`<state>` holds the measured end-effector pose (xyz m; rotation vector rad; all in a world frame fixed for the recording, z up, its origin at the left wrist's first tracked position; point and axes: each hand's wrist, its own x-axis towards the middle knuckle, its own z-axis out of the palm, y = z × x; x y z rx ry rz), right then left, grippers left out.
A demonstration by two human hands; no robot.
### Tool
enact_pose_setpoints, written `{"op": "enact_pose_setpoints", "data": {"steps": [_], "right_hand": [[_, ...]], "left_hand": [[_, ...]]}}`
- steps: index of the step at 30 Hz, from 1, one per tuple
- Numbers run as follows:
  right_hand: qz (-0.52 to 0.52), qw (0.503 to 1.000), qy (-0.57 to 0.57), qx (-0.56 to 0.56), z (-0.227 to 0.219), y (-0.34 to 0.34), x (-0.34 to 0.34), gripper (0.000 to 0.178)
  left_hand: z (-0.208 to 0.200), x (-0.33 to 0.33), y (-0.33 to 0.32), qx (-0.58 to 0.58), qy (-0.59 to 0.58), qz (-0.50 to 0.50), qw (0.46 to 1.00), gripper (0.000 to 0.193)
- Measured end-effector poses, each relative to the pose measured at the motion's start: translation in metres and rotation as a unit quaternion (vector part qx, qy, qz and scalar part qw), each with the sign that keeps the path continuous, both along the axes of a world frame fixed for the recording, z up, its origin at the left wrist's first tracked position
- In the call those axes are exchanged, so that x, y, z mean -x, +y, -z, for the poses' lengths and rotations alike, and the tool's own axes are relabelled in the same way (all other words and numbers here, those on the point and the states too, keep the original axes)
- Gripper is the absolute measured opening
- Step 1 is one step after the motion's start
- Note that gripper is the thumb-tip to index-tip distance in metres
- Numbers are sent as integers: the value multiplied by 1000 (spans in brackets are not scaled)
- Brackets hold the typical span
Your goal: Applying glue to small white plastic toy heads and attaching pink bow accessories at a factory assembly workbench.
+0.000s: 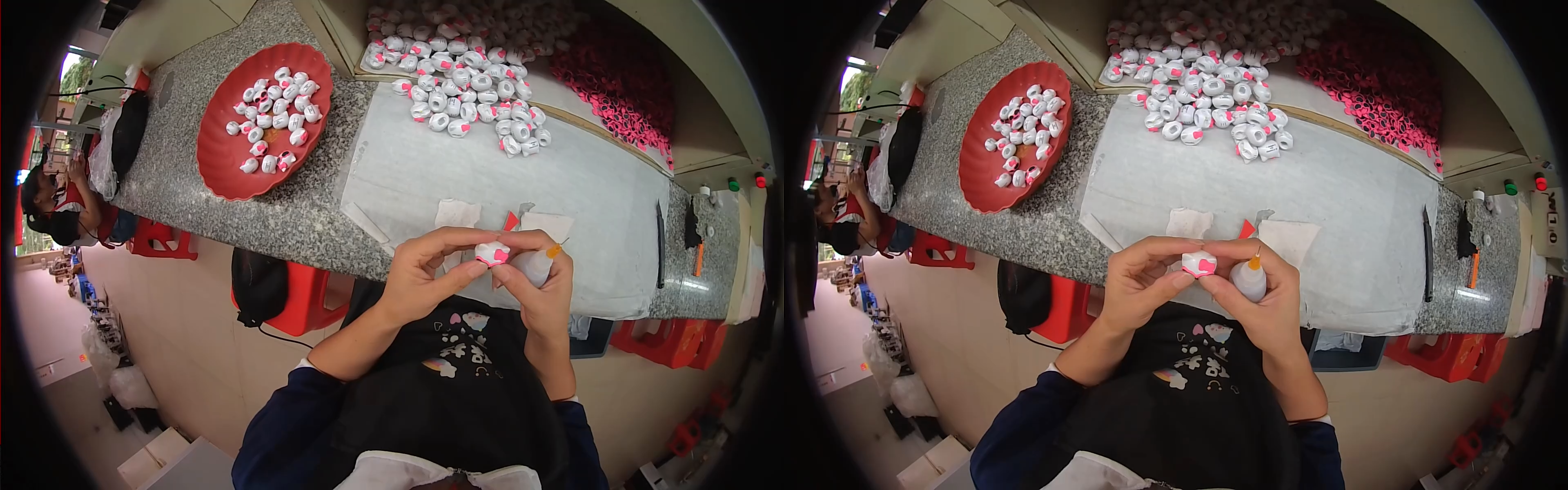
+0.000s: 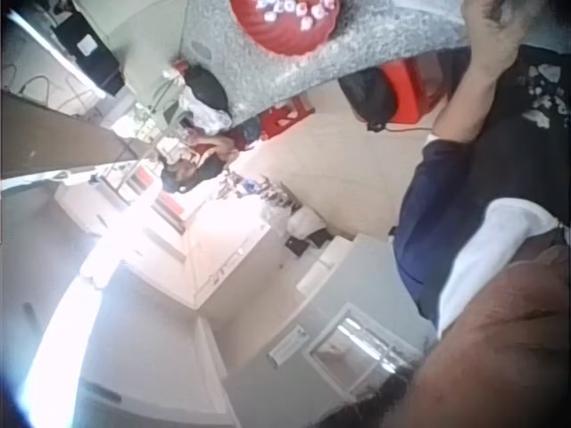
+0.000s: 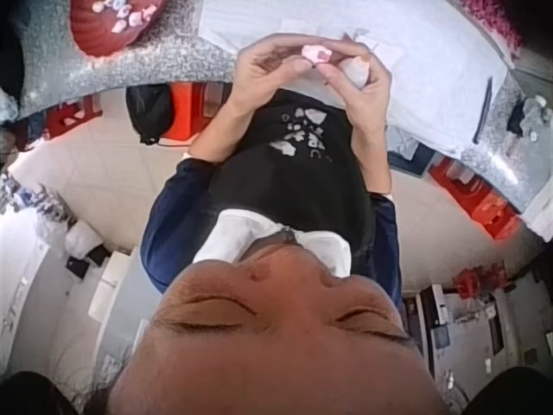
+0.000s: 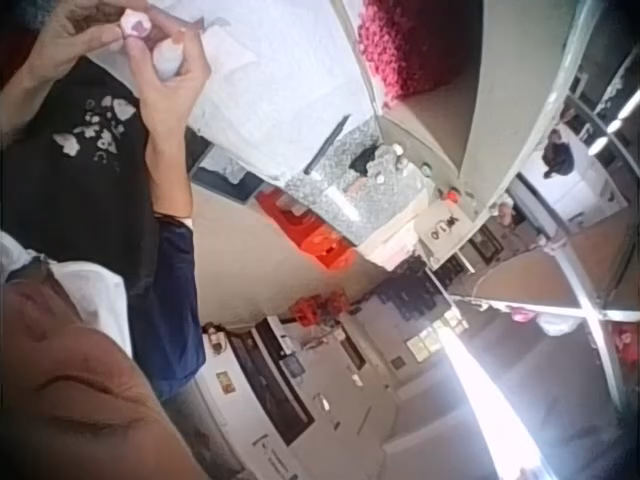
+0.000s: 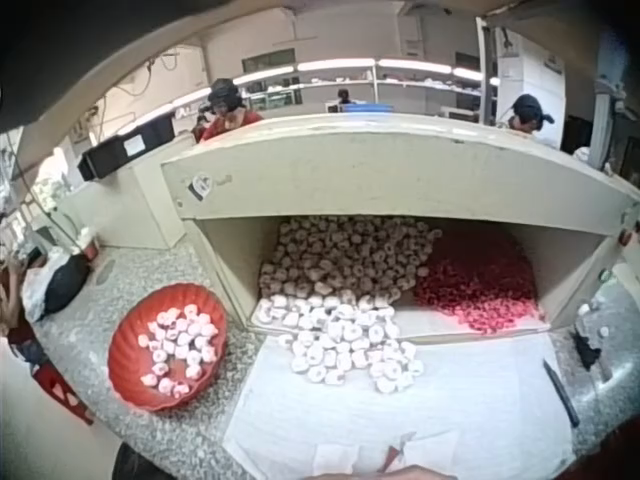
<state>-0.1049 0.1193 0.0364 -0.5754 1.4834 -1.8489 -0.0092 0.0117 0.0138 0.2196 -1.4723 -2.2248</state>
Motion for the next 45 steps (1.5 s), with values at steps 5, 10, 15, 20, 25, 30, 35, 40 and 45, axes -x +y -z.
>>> {"op": "enact_pose_setpoints", "data": {"steps": [5,10,15,20,25,30,35,40,45], "right_hand": [[-26,1000,5,14,7,3,3,22],[-28,999,-16,5,5,-3,9,23],[-43,999,-27,11,9,-4,8,23],[-45,998,-46,28,16,-6,0,22],[-22,993,-109,33,26,-5,-7,25],[-26,998,-56,9,10,-12,-10,27],[-16,1000,-21,-13,23,17,15,27],[39,999,-5,-30,26,34,21,25],[40,999,1,-33,16,42,19,24]], "left_hand": [[-1,-1,2,36,6,-14,999,27],[-1,7,-3,-29,-7,1,1000,27],[7,3,-10,-46,29,32,998,30],[5,-4,-9,-83,-7,30,996,25],[-1,-12,-9,-32,-41,8,999,25],[-8,-35,-52,284,-110,-189,934,22],[-32,-99,-178,519,-269,-432,687,19],[-39,-61,-161,611,-185,-411,651,22],[-14,63,-97,660,-14,-141,738,27]]}}
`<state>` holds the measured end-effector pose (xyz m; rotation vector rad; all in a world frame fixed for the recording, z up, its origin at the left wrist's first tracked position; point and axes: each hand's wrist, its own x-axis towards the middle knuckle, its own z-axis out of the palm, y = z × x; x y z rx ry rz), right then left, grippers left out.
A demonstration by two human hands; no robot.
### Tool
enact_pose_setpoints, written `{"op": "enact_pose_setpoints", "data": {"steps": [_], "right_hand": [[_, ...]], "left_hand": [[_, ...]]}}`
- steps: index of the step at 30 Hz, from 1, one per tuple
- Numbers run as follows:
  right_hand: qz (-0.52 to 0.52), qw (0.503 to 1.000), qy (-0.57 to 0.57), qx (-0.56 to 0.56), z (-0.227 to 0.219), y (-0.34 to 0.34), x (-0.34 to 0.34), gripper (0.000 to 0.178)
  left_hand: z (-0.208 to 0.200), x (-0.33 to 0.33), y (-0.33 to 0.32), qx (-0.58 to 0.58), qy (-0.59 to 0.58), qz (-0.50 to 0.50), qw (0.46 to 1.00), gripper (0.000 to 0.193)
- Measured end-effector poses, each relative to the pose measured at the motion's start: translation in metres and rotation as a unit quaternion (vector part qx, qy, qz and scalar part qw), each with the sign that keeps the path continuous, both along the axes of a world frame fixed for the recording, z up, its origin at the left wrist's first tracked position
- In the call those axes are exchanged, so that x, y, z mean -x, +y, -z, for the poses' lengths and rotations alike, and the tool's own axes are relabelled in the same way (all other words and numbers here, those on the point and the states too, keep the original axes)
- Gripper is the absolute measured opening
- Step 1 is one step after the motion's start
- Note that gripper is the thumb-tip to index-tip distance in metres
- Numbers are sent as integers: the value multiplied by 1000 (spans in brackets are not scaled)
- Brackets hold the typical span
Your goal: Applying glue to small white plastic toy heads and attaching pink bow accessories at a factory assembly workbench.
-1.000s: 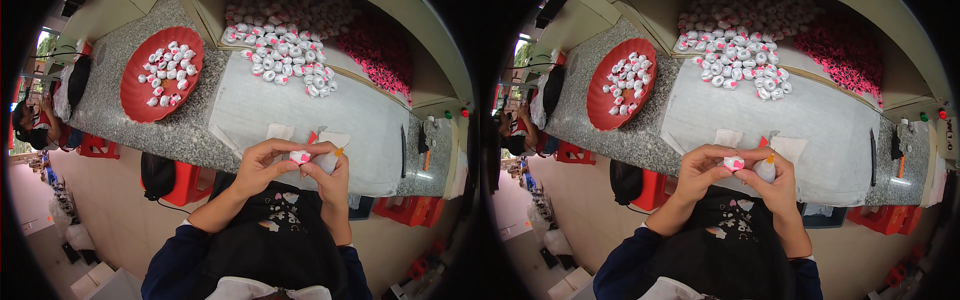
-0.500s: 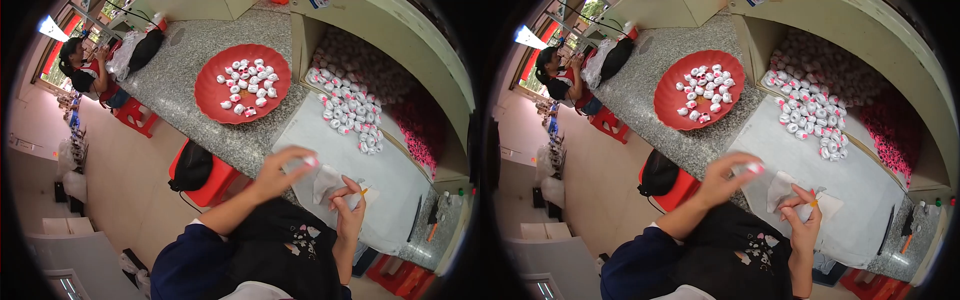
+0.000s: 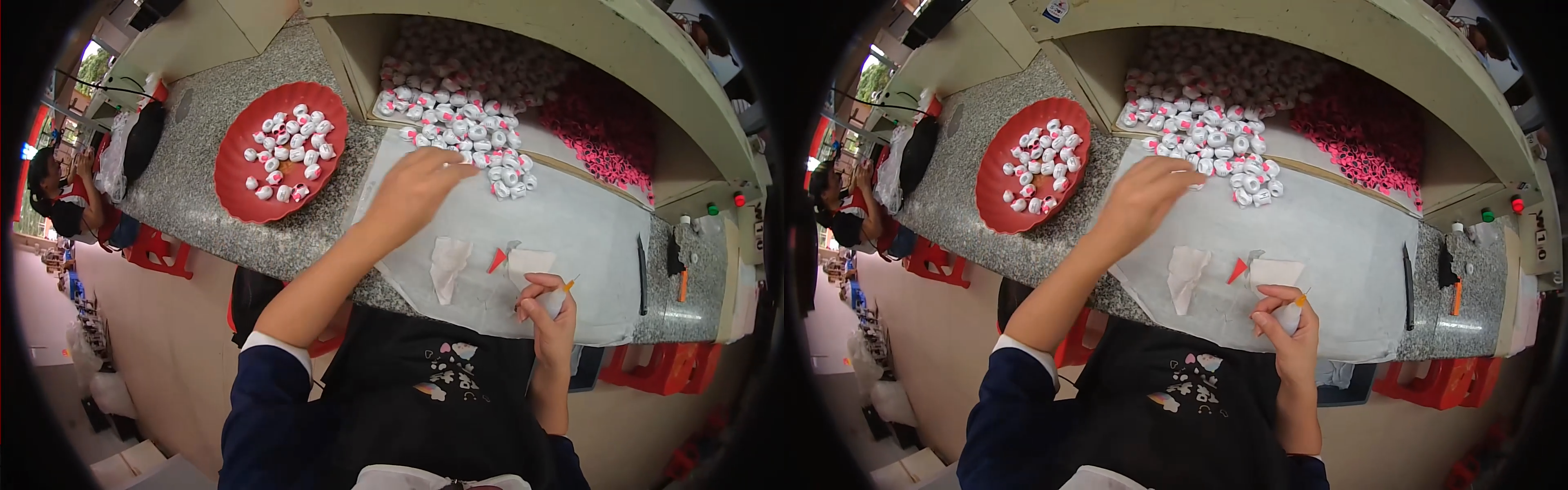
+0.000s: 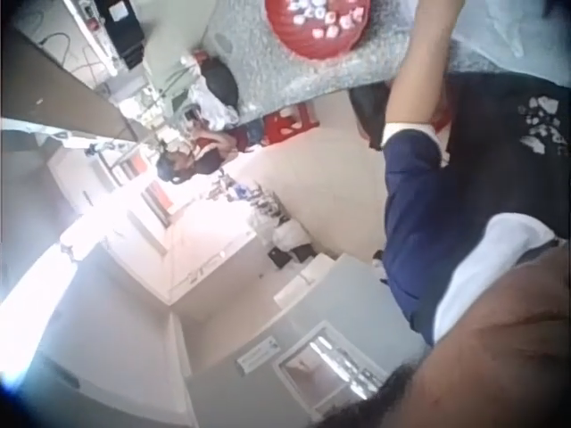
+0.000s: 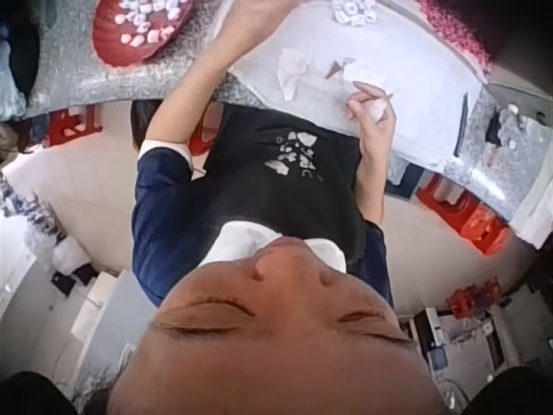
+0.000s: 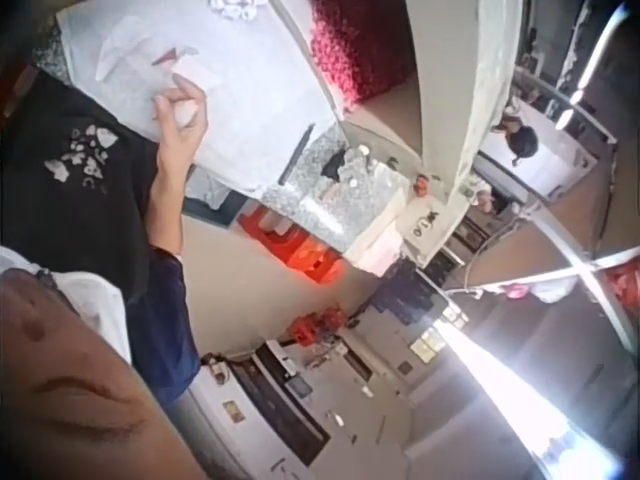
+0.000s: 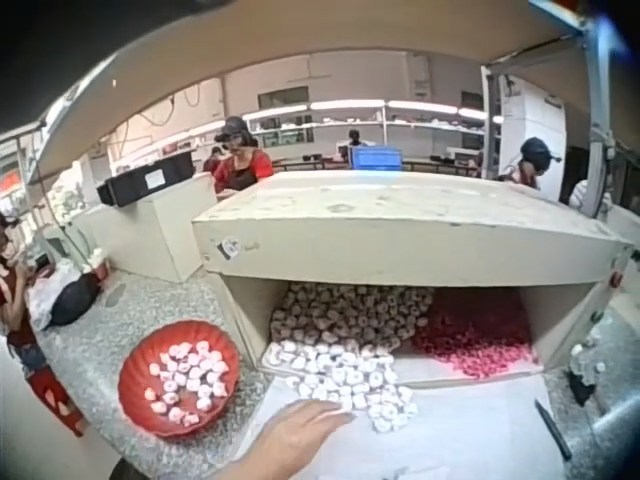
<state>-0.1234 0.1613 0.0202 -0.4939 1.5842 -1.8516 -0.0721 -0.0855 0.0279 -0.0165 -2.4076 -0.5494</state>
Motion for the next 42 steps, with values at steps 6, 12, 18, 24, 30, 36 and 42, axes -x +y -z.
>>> {"op": "enact_pose_setpoints", "data": {"steps": [6,12,18,24,30,36,42], "right_hand": [[19,999,-25,19,3,14,1,24],[34,999,-11,19,4,10,7,35],[17,994,-40,104,4,10,10,40],[32,997,-4,70,-20,-6,0,35],[102,980,-6,168,-16,-5,3,25],[264,937,-11,229,-26,-25,-9,30],[204,935,225,185,-28,-15,-23,41]], "left_hand": [[12,65,21,128,-60,71,987,26],[19,53,17,-20,-32,118,992,30],[-7,-8,55,-706,-78,135,691,34],[15,-39,79,-798,-7,138,587,31],[16,-50,90,-817,44,106,565,25],[20,-58,95,-727,51,131,672,25],[14,-61,101,-744,64,88,659,33]]}}
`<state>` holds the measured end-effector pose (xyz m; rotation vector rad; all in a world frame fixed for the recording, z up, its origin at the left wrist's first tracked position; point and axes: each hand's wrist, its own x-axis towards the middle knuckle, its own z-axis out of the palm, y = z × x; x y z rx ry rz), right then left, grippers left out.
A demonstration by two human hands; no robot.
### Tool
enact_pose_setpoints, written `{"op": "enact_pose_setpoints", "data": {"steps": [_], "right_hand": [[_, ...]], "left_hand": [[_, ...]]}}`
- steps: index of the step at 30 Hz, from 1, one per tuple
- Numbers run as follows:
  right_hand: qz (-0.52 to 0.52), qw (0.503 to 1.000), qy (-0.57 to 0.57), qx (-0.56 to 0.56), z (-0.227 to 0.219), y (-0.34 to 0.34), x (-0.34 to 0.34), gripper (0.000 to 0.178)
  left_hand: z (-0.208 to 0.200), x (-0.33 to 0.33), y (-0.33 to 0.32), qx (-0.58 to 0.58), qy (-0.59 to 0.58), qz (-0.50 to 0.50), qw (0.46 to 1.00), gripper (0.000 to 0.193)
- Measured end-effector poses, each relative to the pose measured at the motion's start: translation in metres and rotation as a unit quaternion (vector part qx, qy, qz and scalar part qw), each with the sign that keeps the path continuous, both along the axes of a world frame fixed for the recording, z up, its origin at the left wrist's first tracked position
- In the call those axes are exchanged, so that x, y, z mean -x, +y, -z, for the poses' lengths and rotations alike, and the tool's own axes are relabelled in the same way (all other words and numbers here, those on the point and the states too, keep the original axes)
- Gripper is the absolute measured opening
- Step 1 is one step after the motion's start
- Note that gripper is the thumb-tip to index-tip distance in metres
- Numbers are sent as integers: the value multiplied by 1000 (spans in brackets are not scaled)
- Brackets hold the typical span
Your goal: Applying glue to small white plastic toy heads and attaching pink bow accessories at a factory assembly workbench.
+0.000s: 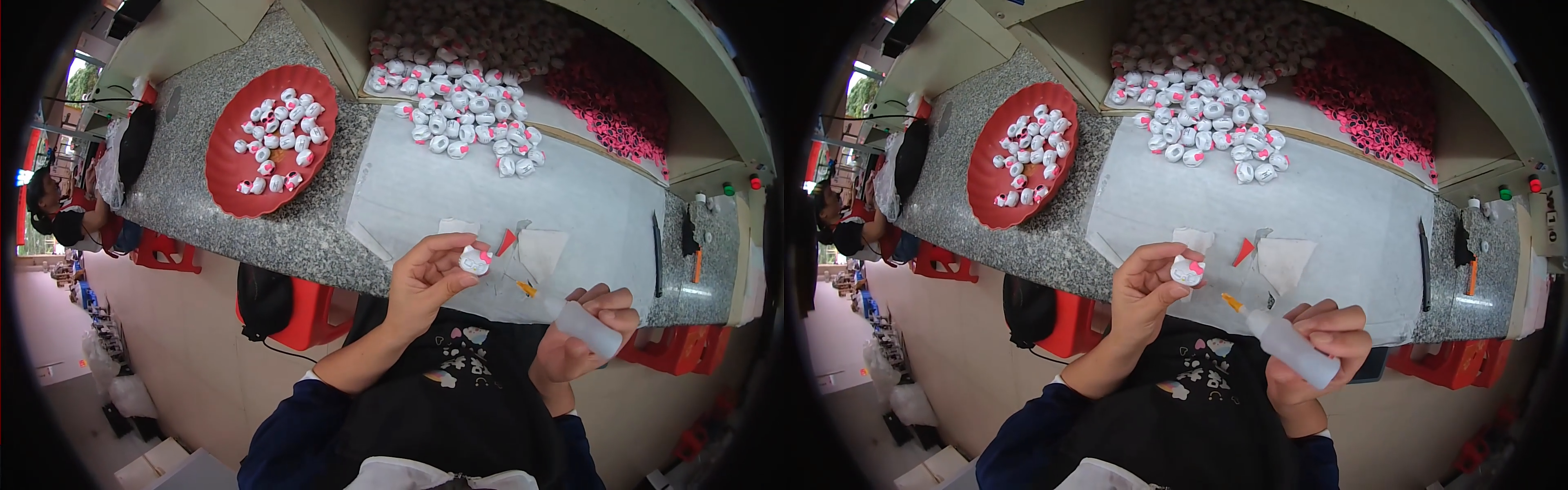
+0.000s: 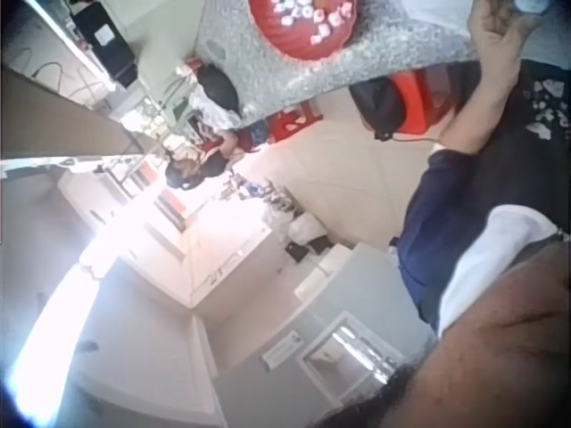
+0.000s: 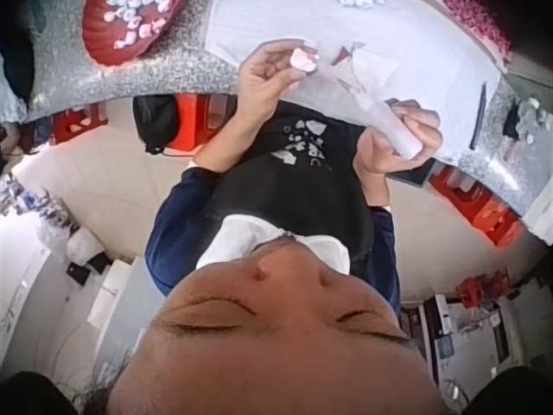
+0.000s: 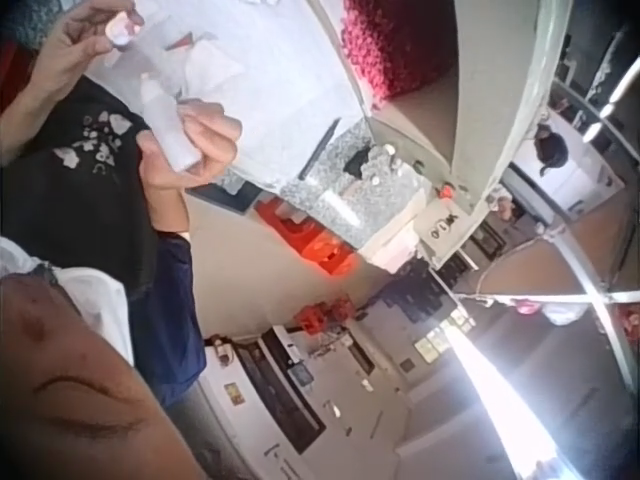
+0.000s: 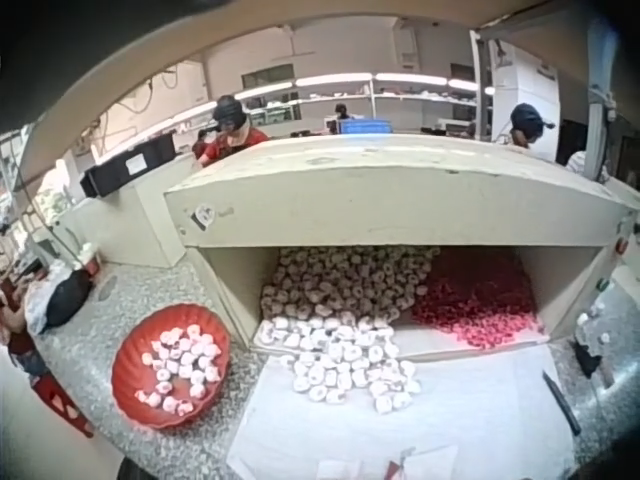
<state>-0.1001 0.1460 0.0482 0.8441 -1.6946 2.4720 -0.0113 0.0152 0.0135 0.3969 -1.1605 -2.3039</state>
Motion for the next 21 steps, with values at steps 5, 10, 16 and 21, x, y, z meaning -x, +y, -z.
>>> {"op": "enact_pose_setpoints", "data": {"steps": [5,10,16,21], "right_hand": [[-43,986,158,-36,-1,1,-5,43],[-61,983,174,-15,5,1,-9,41],[-73,978,190,-34,4,1,-8,43],[-85,976,198,-33,5,2,-7,42]], "left_hand": [[-4,-2,3,25,2,4,1000,35],[-4,-2,3,14,9,5,1000,35],[-6,-2,4,13,14,11,1000,35],[-5,-2,3,11,20,18,1000,35]]}}
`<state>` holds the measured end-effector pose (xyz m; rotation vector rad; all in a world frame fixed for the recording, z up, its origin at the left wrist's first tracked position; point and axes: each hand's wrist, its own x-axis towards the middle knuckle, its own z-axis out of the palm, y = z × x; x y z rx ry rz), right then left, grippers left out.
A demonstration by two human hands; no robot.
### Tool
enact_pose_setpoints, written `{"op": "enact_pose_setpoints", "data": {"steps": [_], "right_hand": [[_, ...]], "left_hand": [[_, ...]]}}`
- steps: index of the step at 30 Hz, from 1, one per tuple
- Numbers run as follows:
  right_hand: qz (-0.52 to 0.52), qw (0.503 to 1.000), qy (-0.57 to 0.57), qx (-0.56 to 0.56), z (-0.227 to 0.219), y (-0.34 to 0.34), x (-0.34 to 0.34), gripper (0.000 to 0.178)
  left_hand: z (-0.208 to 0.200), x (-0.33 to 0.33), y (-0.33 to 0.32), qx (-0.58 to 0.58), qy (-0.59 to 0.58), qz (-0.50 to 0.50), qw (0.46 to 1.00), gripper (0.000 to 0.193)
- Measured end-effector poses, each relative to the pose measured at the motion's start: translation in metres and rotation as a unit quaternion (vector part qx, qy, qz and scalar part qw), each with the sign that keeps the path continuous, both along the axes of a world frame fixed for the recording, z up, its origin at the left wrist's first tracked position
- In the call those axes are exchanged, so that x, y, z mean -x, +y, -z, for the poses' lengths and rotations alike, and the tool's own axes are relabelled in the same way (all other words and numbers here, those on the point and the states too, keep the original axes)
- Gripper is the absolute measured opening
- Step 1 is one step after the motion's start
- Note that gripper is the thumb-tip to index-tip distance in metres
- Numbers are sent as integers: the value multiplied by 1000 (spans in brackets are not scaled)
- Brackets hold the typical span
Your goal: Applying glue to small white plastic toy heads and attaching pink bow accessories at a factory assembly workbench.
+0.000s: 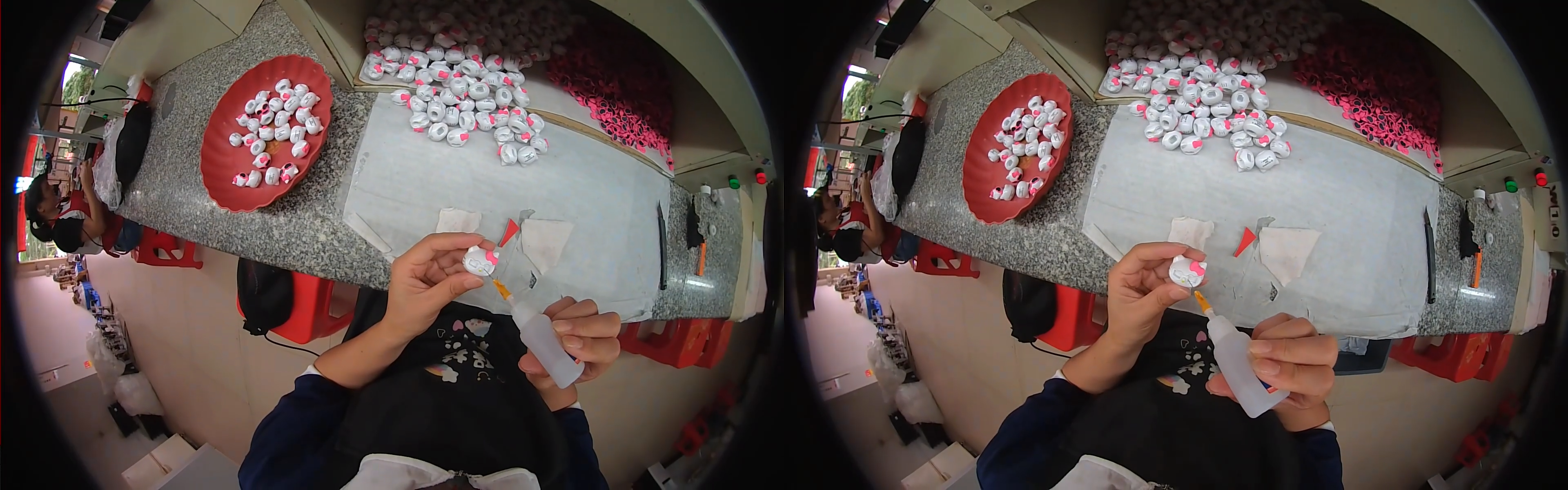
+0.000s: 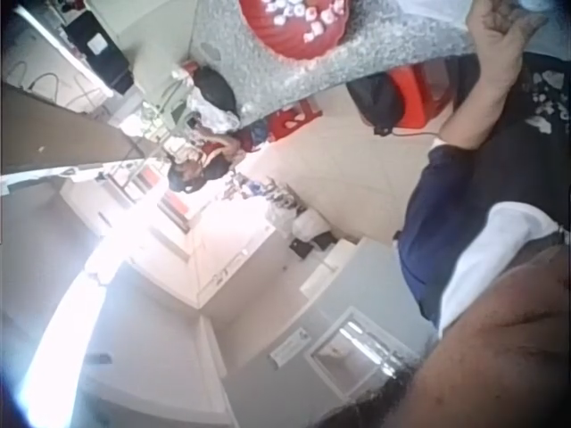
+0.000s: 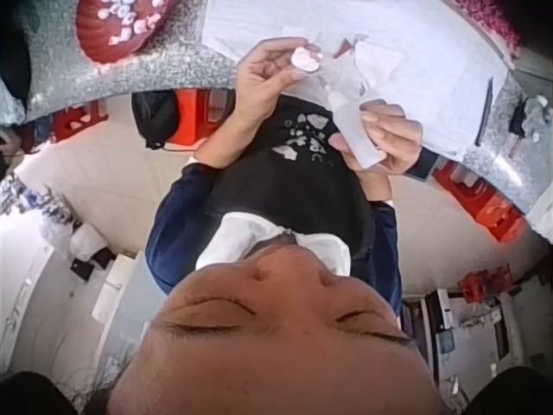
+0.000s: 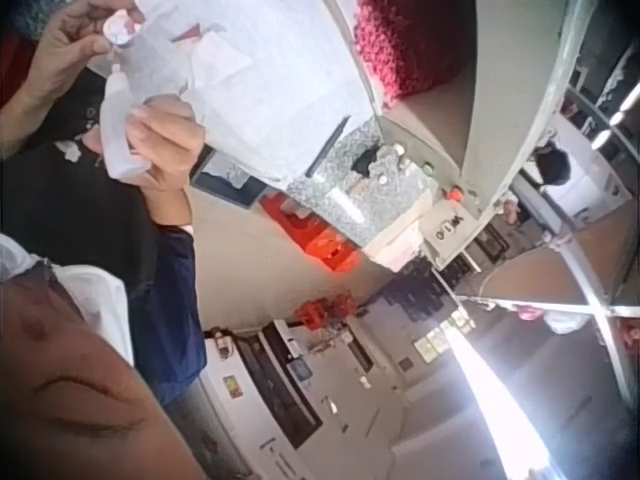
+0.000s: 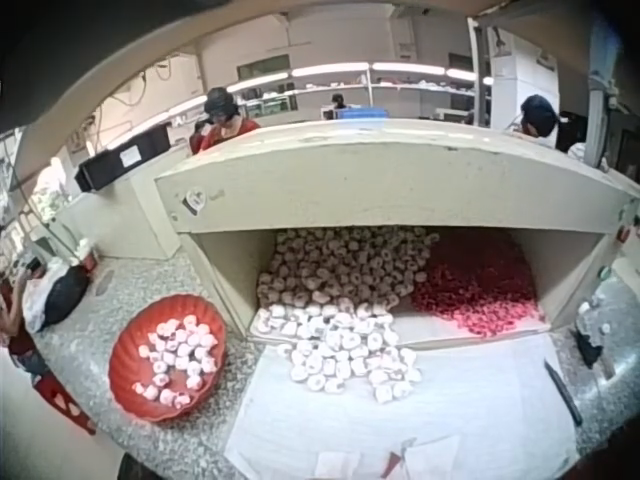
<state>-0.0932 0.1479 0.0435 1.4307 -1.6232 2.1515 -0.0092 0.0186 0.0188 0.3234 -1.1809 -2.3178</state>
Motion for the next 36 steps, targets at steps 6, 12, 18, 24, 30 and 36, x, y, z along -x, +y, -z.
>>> {"op": "enact_pose_setpoints", "data": {"steps": [6,12,18,24,30,36], "right_hand": [[10,1000,-4,4,2,0,-1,41],[12,1000,-9,10,3,0,-1,41],[14,1000,-7,2,3,1,-1,42],[22,1000,-1,2,1,0,1,41],[15,1000,9,-3,-1,-2,0,41],[-2,1000,7,-5,0,-2,1,41]], "left_hand": [[1,0,-1,2,-5,11,1000,35],[1,0,0,9,-4,19,1000,35],[1,0,0,2,-15,17,1000,35],[2,0,0,-20,-6,11,1000,36],[1,-1,-1,-17,-10,24,1000,36],[1,0,1,-17,-12,25,999,36]]}}
